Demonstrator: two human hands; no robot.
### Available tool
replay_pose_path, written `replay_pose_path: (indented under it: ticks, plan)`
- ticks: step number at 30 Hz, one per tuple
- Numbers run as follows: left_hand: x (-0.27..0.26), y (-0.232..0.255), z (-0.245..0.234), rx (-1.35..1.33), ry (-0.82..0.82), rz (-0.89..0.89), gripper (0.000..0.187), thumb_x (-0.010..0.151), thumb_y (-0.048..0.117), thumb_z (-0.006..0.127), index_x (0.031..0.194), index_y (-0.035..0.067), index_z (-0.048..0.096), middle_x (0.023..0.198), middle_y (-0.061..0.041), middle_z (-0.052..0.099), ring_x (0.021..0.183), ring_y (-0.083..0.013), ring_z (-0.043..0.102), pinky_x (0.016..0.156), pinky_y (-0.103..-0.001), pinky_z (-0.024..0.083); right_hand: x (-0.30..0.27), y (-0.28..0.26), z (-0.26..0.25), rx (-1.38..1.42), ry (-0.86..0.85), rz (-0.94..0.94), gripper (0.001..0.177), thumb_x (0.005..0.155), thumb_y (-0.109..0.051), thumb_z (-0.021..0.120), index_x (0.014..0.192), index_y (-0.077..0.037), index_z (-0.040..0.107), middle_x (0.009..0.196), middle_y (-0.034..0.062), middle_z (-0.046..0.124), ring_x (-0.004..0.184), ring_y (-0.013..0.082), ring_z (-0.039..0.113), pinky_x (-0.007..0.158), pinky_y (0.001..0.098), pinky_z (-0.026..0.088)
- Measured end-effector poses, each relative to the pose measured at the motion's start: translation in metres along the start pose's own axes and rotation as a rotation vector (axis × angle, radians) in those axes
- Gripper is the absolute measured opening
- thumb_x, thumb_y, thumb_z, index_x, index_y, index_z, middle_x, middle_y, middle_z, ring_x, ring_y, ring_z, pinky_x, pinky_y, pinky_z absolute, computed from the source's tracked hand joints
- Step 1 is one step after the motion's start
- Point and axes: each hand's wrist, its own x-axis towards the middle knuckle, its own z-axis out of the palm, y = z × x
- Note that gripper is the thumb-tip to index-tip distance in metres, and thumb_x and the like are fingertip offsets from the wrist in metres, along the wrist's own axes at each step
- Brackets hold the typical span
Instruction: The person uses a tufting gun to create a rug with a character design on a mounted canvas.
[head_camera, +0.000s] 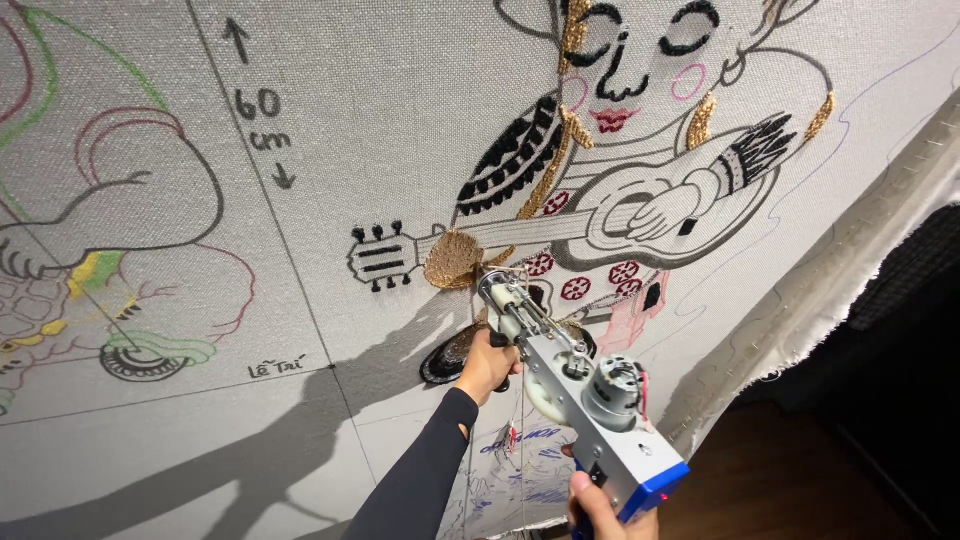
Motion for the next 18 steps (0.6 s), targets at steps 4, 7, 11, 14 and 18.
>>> replay_pose_path:
  ticks: [4,7,11,14,18]
  plan:
    - [0.015,-0.007,-0.009,-0.012,0.033,0.006,0.004,0.083,-0.004,0.057,0.083,-0.001,0.058,0.067,-0.003,0.061,0.053,-0.0146,0.057,0.051,-0.031,0.049,0.005,0.018,0.007,-0.010,0.031,0.041,0.050,0.072,0.003,0.069,0.121,0.003,0.062,0.079,0.0102,0.074,0.046,0.0180,0.058,0.039,0.0334,0.045]
    - [0.021,-0.006,-0.015,0.085,0.043,0.031,0.009,0.087,0.001,0.066,0.081,-0.005,0.062,0.067,-0.004,0.061,0.050,-0.0136,0.054,0.047,-0.031,0.045,0.013,0.039,0.002,0.009,-0.037,0.081,0.033,0.080,0.003,0.069,0.112,0.010,0.067,0.067,0.0178,0.064,0.045,0.0209,0.057,0.042,0.0343,0.046]
    - [0.006,0.024,-0.010,0.106,0.034,-0.026,0.013,0.089,0.009,0.069,0.100,0.001,0.070,0.069,0.000,0.063,0.050,-0.0085,0.052,0.047,-0.027,0.046,0.013,0.026,0.014,0.133,-0.013,0.050,0.030,0.079,0.003,0.066,0.108,0.008,0.061,0.071,0.0162,0.064,0.044,0.0195,0.055,0.040,0.0338,0.045]
    - [0.002,0.041,-0.007,0.083,0.045,-0.069,0.026,0.087,0.010,0.070,0.112,0.009,0.074,0.067,0.002,0.061,0.048,-0.0072,0.047,0.045,-0.026,0.042,0.016,0.024,0.016,0.174,-0.023,0.054,0.028,0.079,0.002,0.063,0.106,0.007,0.059,0.073,0.0149,0.065,0.044,0.0189,0.054,0.039,0.0337,0.045]
    - [-0.006,0.063,-0.003,0.111,0.015,-0.013,0.019,0.088,0.012,0.073,0.105,0.006,0.074,0.069,0.003,0.065,0.048,-0.0071,0.046,0.044,-0.026,0.038,0.016,0.020,0.016,0.190,-0.066,0.077,0.022,0.083,0.002,0.064,0.102,0.011,0.059,0.065,0.0154,0.057,0.043,0.0204,0.052,0.041,0.0348,0.044]
